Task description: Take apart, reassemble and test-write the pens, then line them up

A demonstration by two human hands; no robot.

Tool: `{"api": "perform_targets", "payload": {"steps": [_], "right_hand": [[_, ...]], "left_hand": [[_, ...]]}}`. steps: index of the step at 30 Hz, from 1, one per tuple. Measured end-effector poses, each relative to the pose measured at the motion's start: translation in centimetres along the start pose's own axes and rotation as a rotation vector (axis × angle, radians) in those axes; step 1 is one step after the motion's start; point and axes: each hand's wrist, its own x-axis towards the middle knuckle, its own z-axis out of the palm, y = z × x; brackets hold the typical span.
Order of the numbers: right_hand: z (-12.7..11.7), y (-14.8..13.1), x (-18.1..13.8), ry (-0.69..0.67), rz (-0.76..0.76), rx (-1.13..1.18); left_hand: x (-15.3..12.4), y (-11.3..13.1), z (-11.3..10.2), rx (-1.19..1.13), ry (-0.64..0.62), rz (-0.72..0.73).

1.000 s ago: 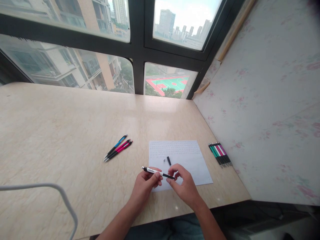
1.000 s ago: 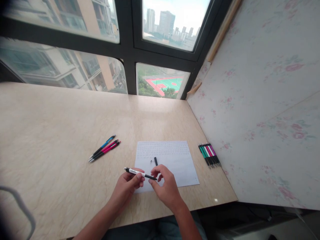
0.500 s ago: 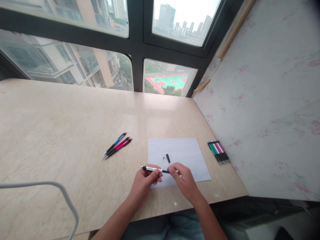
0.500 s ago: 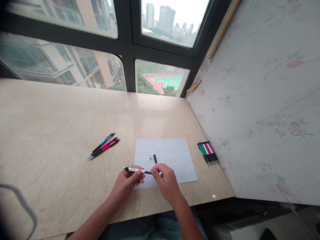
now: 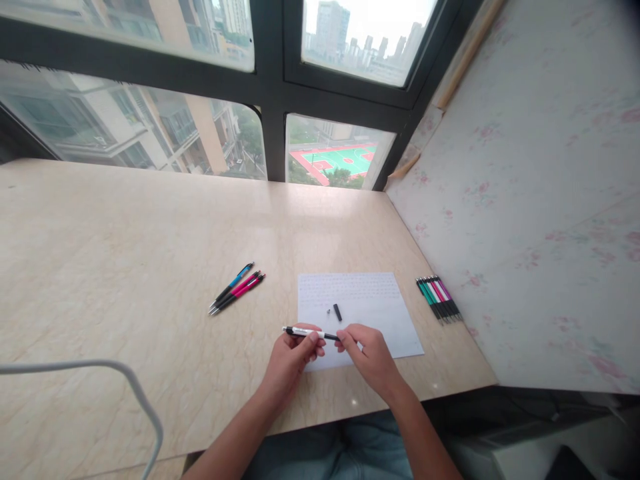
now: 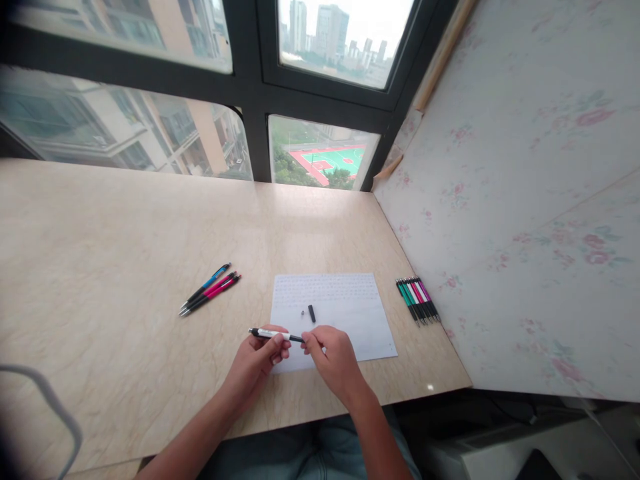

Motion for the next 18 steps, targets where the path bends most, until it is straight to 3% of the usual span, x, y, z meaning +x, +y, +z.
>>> {"api": "perform_targets", "payload": {"steps": [6,13,18], "right_hand": [[-0.4,-0.2,-0.2,0.131,-0.093,-0.021],[-0.6,-1.2,-0.2,0.174,-0.281,-0.069],[-0.3,-1.3,-0.1,0.117,-0.145,-0.074]], "left_hand": [[-0.1,-0.1,-0.1,-0.119,-0.03,-0.072],[-0.1,-0.7,-0.2,-0.266,-0.053,-0.123],[-0.2,-0.7,0.0,-0.262,-0.055,-0.119]]}}
